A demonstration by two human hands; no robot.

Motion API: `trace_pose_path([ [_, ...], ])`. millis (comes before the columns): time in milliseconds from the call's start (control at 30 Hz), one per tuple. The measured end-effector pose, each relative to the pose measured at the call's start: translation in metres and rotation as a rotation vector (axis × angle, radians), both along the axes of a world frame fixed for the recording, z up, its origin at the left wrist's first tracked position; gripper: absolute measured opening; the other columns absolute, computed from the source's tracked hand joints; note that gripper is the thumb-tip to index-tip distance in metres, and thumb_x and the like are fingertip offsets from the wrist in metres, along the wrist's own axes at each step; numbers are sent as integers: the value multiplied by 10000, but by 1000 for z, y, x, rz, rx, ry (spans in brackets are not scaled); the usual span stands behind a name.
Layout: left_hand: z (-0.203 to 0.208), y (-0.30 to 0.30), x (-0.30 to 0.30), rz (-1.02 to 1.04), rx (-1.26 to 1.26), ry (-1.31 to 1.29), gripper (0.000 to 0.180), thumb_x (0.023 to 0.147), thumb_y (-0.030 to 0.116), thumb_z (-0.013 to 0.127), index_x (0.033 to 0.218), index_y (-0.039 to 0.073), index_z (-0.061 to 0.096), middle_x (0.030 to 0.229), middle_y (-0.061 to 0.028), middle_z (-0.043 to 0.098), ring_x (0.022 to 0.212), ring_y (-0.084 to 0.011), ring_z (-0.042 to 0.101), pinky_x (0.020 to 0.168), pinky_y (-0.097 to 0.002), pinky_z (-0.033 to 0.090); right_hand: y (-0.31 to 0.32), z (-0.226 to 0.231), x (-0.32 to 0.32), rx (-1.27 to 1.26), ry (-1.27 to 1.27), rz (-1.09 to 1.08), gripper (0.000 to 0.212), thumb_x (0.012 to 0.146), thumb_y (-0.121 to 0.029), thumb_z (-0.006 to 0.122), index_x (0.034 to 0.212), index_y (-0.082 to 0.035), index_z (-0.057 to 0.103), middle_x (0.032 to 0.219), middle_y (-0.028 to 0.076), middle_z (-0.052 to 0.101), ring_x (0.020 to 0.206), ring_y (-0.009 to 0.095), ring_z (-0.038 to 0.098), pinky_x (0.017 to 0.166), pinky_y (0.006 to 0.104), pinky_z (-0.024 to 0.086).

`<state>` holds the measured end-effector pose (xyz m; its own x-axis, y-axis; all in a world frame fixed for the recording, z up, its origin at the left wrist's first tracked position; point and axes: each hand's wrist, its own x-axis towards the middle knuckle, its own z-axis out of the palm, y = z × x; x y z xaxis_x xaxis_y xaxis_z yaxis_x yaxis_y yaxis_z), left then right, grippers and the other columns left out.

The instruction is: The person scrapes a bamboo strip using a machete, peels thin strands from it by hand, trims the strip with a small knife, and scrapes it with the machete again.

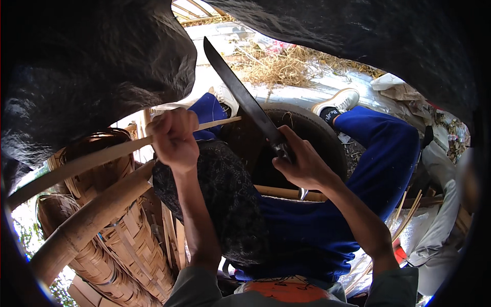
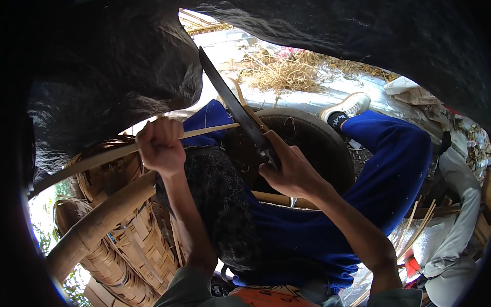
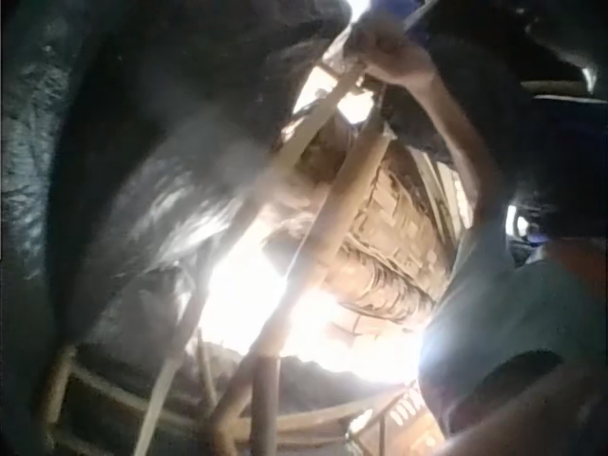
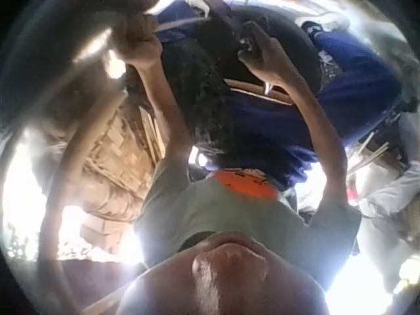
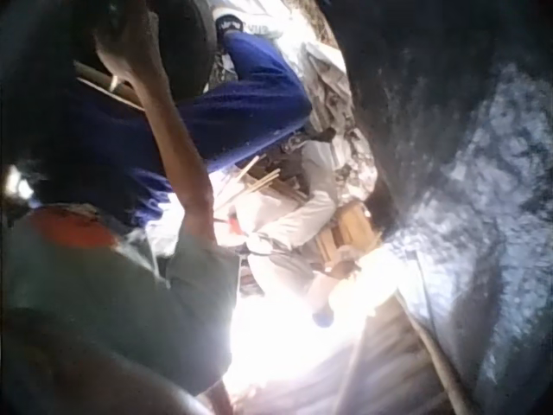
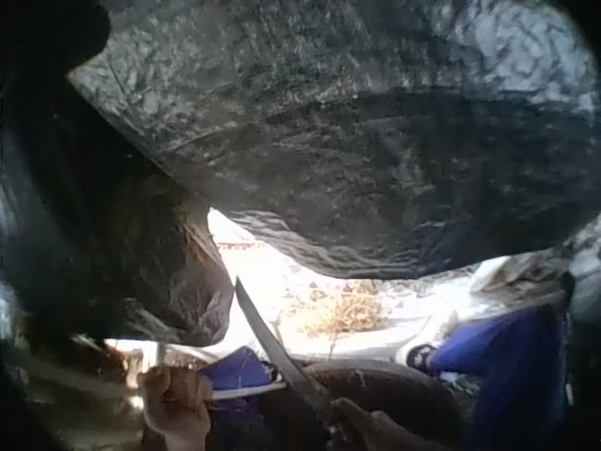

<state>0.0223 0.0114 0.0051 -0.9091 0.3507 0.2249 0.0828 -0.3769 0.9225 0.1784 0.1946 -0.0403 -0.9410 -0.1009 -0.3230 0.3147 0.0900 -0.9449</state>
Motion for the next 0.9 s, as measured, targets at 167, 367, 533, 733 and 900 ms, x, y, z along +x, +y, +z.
trace_pose_path([
  [167, -27, 10, 3, 32, -3, -16, 369, 891, 29, 412, 595, 90, 200, 523, 14, 190, 449, -83, 160, 442, -287, 144, -6, 8, 5, -269, -308, -71, 415, 857, -156, 623, 1196, -64, 402, 728, 103, 561, 637, 203, 593, 571, 355, 430],
  [367, -5, -5, 1, 52, -46, -33, 415, 927, 187, 351, 536, 124, 228, 477, 29, 193, 429, -86, 146, 451, -291, 141, -6, -3, 4, -84, -168, -40, 398, 844, -172, 662, 1172, -65, 462, 807, 102, 559, 776, 204, 605, 726, 348, 450],
  [533, 0, 8, 5, 15, -35, -141, 432, 924, 193, 356, 520, 122, 219, 470, 23, 187, 433, -97, 147, 453, -304, 148, 2, 8, 3, -52, -194, 20, 396, 833, -94, 592, 1181, -62, 408, 731, 143, 547, 686, 302, 579, 673, 445, 405],
  [733, -2, 4, 2, -246, -65, -61, 405, 916, 205, 361, 545, 119, 225, 493, 7, 206, 454, -107, 140, 470, -309, 160, 12, 22, 3, -188, -498, 105, 428, 798, -24, 577, 1196, -81, 432, 684, 52, 437, 687, 181, 539, 650, 348, 431],
  [900, -3, 12, 4, -311, -62, -1, 402, 897, 177, 375, 531, 108, 224, 482, -2, 204, 440, -116, 140, 459, -315, 163, 8, 11, 9, -101, -422, 230, 413, 772, 3, 546, 1162, -74, 434, 716, 68, 474, 703, 195, 564, 637, 376, 440],
])
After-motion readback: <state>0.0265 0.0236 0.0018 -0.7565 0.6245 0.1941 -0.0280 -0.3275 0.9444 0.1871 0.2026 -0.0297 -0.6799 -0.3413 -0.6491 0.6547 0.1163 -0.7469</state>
